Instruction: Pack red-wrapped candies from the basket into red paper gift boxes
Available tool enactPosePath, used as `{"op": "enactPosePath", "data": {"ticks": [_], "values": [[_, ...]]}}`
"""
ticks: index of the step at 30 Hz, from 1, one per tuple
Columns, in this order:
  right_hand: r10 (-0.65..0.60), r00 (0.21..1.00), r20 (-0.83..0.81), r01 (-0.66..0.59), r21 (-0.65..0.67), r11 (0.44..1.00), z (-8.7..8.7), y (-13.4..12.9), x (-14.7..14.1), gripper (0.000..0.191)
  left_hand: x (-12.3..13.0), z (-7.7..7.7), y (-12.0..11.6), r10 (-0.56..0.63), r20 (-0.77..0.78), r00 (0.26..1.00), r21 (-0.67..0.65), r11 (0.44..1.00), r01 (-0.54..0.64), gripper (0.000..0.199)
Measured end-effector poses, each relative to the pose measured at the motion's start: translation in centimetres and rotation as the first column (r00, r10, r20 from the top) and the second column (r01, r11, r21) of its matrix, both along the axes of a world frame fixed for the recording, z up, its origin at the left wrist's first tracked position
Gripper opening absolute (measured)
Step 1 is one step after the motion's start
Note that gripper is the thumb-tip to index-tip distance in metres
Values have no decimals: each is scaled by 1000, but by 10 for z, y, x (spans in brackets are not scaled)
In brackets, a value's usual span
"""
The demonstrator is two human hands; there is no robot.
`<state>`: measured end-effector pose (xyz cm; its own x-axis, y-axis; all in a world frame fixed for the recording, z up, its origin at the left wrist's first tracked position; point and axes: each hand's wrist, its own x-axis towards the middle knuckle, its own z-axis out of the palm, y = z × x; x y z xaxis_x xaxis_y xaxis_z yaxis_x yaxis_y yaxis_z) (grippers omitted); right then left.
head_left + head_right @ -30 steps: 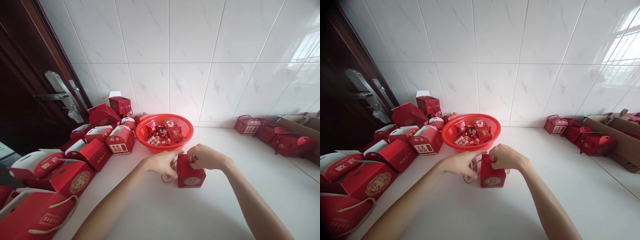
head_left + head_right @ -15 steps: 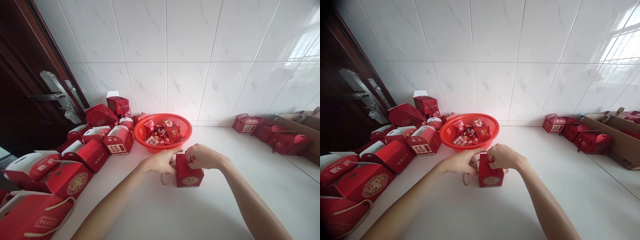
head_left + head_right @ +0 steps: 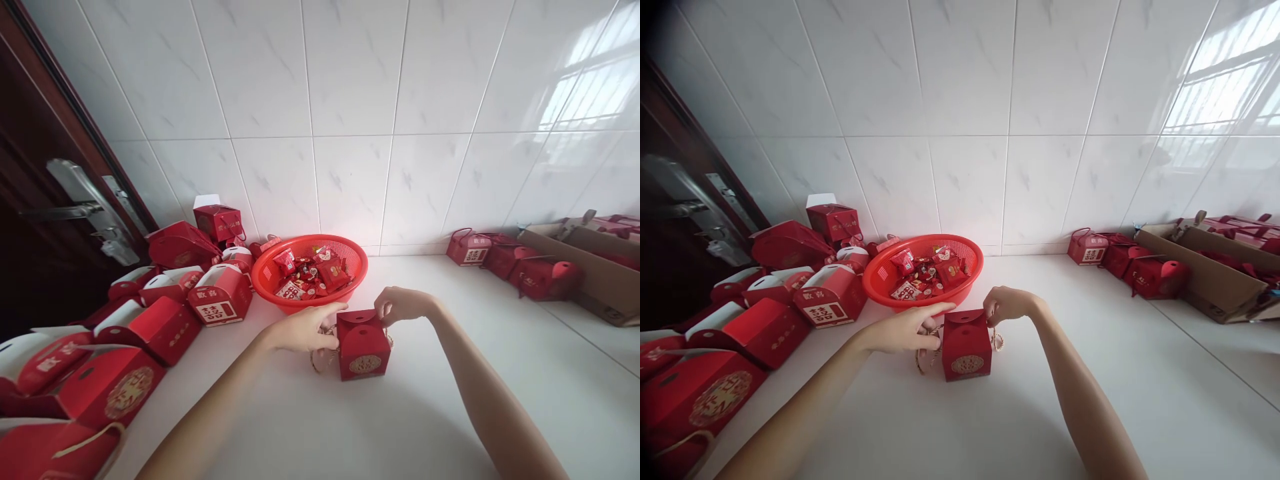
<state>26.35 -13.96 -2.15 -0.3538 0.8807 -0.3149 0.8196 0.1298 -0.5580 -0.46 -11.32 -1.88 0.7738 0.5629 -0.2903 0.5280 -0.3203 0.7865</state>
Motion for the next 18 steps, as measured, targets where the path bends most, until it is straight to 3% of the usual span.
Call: {"op": "enactPosePath", "data": {"ticks": [5,9,13,18], "values": [[-43,982,-187,38,-26,999,3,-5,9,7,-9,10,0,54,-50,997,-18,998,-55,88],[-135,917,-376,97,-120,988,8,-15,22,16,-21,18,2,112,55,992,-68,992,-108,81],[-240,786,-570,219,-107,970,18,-27,30,30,-28,30,-1,213,206,955,-170,969,-179,78],[-324,601,-731,336,-136,932,33,-46,28,39,-24,43,-13,348,400,848,-339,916,-215,69]]}}
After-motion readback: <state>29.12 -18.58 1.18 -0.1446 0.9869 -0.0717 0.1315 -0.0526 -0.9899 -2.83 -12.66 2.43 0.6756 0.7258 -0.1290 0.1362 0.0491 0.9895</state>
